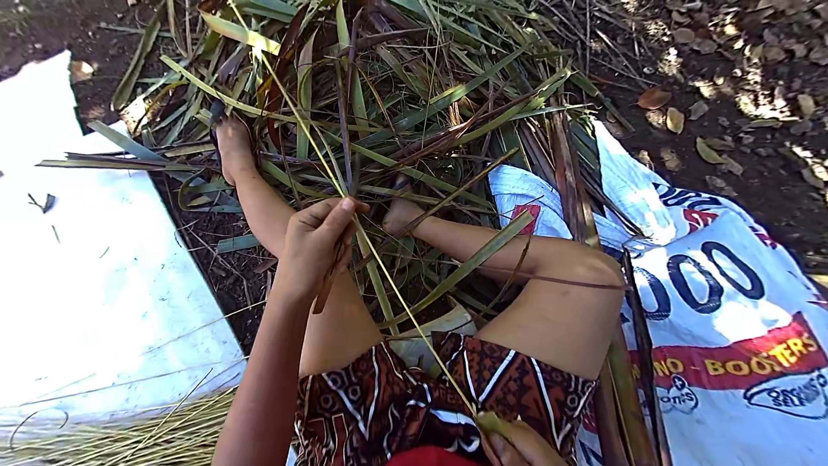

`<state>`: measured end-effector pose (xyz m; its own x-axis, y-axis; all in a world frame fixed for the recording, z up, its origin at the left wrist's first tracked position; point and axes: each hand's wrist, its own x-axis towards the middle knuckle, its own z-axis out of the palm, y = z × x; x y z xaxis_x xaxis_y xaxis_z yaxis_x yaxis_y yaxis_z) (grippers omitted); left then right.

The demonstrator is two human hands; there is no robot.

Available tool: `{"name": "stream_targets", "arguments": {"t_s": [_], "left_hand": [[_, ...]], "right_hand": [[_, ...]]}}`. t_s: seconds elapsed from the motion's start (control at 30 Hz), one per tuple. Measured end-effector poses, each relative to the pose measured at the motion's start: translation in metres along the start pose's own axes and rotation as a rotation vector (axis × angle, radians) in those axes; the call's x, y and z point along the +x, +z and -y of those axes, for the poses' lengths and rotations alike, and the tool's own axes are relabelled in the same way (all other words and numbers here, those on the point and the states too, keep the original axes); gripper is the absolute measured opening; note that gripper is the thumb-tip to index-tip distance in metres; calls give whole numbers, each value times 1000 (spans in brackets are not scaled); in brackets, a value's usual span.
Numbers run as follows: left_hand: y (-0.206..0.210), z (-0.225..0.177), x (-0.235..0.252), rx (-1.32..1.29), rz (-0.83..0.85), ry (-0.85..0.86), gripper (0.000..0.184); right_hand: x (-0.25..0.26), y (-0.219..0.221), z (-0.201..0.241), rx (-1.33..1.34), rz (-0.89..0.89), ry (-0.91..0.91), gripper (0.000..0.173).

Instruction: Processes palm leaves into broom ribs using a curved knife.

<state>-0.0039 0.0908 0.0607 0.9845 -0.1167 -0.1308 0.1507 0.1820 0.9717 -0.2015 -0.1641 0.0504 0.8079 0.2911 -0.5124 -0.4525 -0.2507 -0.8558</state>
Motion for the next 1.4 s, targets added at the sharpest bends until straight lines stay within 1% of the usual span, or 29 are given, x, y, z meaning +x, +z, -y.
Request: {"name": "stream_targets", "arguments": {"t_s": [0.07, 0.13, 0.17, 0.23, 0.3, 0.37, 0.4, 0.43, 0.5, 0.6, 0.67, 0.73, 0.8, 0.87, 0.97, 1.0, 1.03, 1.07, 1.17, 1.2, 1.23, 1.3, 1.4], "left_hand": [[4, 1, -7, -32, 64, -14, 25], [14, 8, -19, -65, 89, -5, 23], [20, 12, -26, -78, 95, 9, 22], [34, 18, -41, -128, 91, 38, 21], [45, 21, -49, -198, 108, 80, 18], [44, 19, -50, -258, 186, 65, 13], [39, 14, -49, -277, 227, 38, 12], [32, 7, -47, -278, 258, 8, 11], [18, -8, -44, -249, 298, -20, 12], [14, -23, -47, -222, 325, -11, 9], [14, -28, -49, -256, 326, 22, 8], [11, -29, -50, -308, 259, 70, 11], [10, -27, -49, -331, 207, 99, 12], [6, -28, -50, -327, 168, 130, 12], [-6, -33, -51, -265, 25, 185, 21], [-8, -32, -52, -248, 5, 186, 24], [-5, -27, -55, -225, 23, 172, 23], [1, -20, -60, -189, 88, 148, 22], [37, 6, -81, -111, 396, 83, 18], [47, 13, -86, -131, 457, 67, 17], [51, 17, -88, -158, 471, 62, 17], [44, 16, -82, -204, 389, 65, 16], [20, 0, -64, -232, 211, 29, 17]], "right_hand": [[0, -11, 7, -145, 113, 150, 25], [-1, -21, 11, -251, 229, 164, 33], [0, -24, 13, -255, 255, 118, 36], [8, -22, 20, -203, 265, -43, 42], [24, -10, 32, -106, 234, -244, 44], [40, 7, 42, 5, 139, -411, 38], [45, 13, 46, 18, 74, -454, 35], [48, 15, 50, -26, 13, -487, 34], [46, 8, 60, -225, -99, -530, 35], [28, -4, 81, -475, -185, -500, 37], [16, -2, 88, -595, -261, -496, 33], [8, -1, 85, -668, -324, -500, 31], [1, -1, 78, -687, -369, -506, 29], [-2, -2, 69, -654, -390, -508, 30], [-8, -7, 56, -603, -371, -488, 32], [-9, -8, 54, -591, -359, -488, 33], [-9, -8, 53, -582, -347, -488, 34], [-8, -6, 53, -576, -339, -489, 33], [1, 3, 59, -548, -350, -488, 31], [4, 5, 60, -524, -356, -487, 30], [7, 5, 59, -489, -344, -485, 29], [6, 2, 58, -398, -283, -468, 29], [0, -4, 50, -272, -165, -441, 32]]}}
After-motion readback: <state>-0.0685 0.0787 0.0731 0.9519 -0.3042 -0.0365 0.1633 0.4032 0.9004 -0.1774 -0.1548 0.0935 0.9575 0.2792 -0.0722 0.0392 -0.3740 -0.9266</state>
